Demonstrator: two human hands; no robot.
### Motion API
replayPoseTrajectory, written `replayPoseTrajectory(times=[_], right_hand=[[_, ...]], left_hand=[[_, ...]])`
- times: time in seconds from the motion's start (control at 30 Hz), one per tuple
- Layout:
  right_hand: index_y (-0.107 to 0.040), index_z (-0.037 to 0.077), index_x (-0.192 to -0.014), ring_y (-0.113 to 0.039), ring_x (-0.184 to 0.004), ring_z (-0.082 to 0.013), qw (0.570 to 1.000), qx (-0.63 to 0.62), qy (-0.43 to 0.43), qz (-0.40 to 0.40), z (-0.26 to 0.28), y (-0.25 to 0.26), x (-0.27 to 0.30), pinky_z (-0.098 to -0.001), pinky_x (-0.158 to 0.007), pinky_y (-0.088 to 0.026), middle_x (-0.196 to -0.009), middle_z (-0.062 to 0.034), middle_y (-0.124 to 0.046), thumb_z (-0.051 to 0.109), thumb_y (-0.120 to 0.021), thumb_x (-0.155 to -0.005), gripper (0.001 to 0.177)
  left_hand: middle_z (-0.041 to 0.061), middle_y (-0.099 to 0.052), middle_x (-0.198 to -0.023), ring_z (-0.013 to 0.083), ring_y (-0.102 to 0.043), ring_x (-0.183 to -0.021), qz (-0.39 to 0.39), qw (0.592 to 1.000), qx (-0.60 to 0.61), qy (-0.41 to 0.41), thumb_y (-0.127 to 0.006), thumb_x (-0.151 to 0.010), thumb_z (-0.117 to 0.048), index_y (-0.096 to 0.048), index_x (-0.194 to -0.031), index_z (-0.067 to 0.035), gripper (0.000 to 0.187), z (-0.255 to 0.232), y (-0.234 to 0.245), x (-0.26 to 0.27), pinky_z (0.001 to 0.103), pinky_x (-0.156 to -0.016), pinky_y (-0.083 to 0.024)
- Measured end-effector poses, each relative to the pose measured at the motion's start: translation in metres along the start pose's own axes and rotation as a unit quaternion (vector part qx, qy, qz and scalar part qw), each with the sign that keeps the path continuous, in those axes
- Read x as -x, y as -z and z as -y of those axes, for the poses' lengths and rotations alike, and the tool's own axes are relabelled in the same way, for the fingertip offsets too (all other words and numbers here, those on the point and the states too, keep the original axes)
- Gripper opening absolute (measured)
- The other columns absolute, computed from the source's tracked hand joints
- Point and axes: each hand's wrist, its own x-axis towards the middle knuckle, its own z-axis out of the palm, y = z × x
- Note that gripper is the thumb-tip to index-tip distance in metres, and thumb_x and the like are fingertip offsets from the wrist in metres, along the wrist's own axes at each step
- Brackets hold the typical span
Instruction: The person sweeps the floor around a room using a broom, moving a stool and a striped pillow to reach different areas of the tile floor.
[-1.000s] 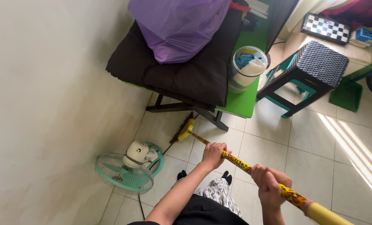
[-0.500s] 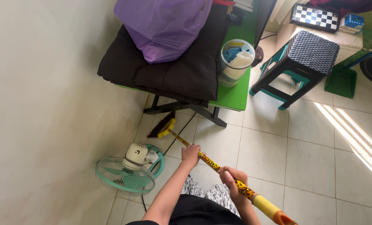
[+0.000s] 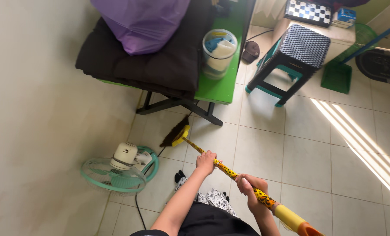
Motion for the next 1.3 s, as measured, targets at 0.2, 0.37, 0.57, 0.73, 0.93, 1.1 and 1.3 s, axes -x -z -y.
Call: replayPoseTrajectory(times=[0.2,0.37,0.57,0.73,0.93,1.1,1.3], right_hand=[[-0.046,0.001,-0.063,-0.042,-0.055,-0.0128,1.0,0.009,-0.005,-0.027,0.008,0.052,0.039,-0.0315,-0.078,-0.053,-0.057,-0.0031,-0.047,0.008,-0.045,-0.096,0.034],[-0.052,-0.001,-0.067,-0.042,-0.052,-0.0121,0.996,0.048,-0.065,-0.042,0.013,0.09,0.07,-0.0294,-0.059,-0.044,-0.055,-0.0035,-0.048,0.009,-0.049,-0.092,0.027],[-0.053,-0.001,-0.067,-0.041,-0.051,-0.0093,0.993,0.098,-0.039,-0.053,0.029,0.133,0.099,-0.0279,-0.055,-0.043,-0.054,-0.0007,-0.045,0.012,-0.05,-0.094,0.03],[-0.054,-0.001,-0.065,-0.04,-0.048,-0.0108,0.987,0.13,-0.06,-0.072,0.048,0.154,0.113,-0.0283,-0.049,-0.037,-0.052,-0.0019,-0.043,0.016,-0.05,-0.088,0.029],[-0.033,0.004,-0.06,-0.037,-0.051,-0.0143,0.987,-0.069,0.113,-0.089,0.058,0.156,0.114,-0.0321,-0.055,-0.037,-0.054,-0.0031,-0.037,0.013,-0.047,-0.091,0.035],[-0.026,0.007,-0.059,-0.03,-0.047,-0.0146,0.977,-0.165,0.113,-0.074,0.044,0.142,0.101,-0.0347,-0.053,-0.034,-0.051,-0.0037,-0.035,0.007,-0.043,-0.088,0.034],[-0.029,0.008,-0.058,-0.031,-0.046,-0.0148,0.975,-0.214,0.057,-0.01,0.023,0.1,0.089,-0.0357,-0.056,-0.037,-0.05,-0.0031,-0.035,0.007,-0.041,-0.092,0.036]], left_hand=[[0.008,-0.064,-0.111,0.0313,-0.062,-0.108,-0.005,1.0,-0.012,-0.019,-0.063,-0.094,-0.055,-0.07,-0.097,-0.015,0.041,-0.056,-0.036,0.017,0.048,-0.09,-0.049],[0.01,-0.065,-0.107,0.033,-0.064,-0.105,-0.025,0.998,0.02,-0.053,-0.066,-0.092,-0.057,-0.07,-0.093,-0.014,0.043,-0.104,-0.068,0.032,0.05,-0.088,-0.05],[0.01,-0.066,-0.104,0.0321,-0.065,-0.102,-0.007,0.991,0.097,-0.087,-0.067,-0.091,-0.051,-0.072,-0.09,-0.014,0.037,-0.171,-0.098,0.046,0.049,-0.084,-0.051],[0.009,-0.067,-0.096,0.0308,-0.066,-0.092,-0.052,0.982,0.104,-0.146,-0.066,-0.096,-0.045,-0.07,-0.086,-0.011,0.036,-0.207,-0.089,0.066,0.048,-0.093,-0.048],[0.008,-0.068,-0.073,0.0289,-0.066,-0.076,-0.148,0.96,0.078,-0.224,-0.064,-0.095,-0.031,-0.069,-0.07,-0.01,0.033,-0.211,-0.05,0.084,0.044,-0.096,-0.047],[0.009,-0.067,-0.068,0.0295,-0.066,-0.07,-0.176,0.961,0.069,-0.203,-0.064,-0.093,-0.03,-0.068,-0.066,-0.009,0.035,-0.175,-0.034,0.098,0.043,-0.092,-0.047],[0.01,-0.068,-0.067,0.0297,-0.066,-0.069,-0.166,0.976,0.028,-0.141,-0.065,-0.091,-0.03,-0.069,-0.064,-0.01,0.034,-0.107,-0.027,0.123,0.043,-0.086,-0.046]])
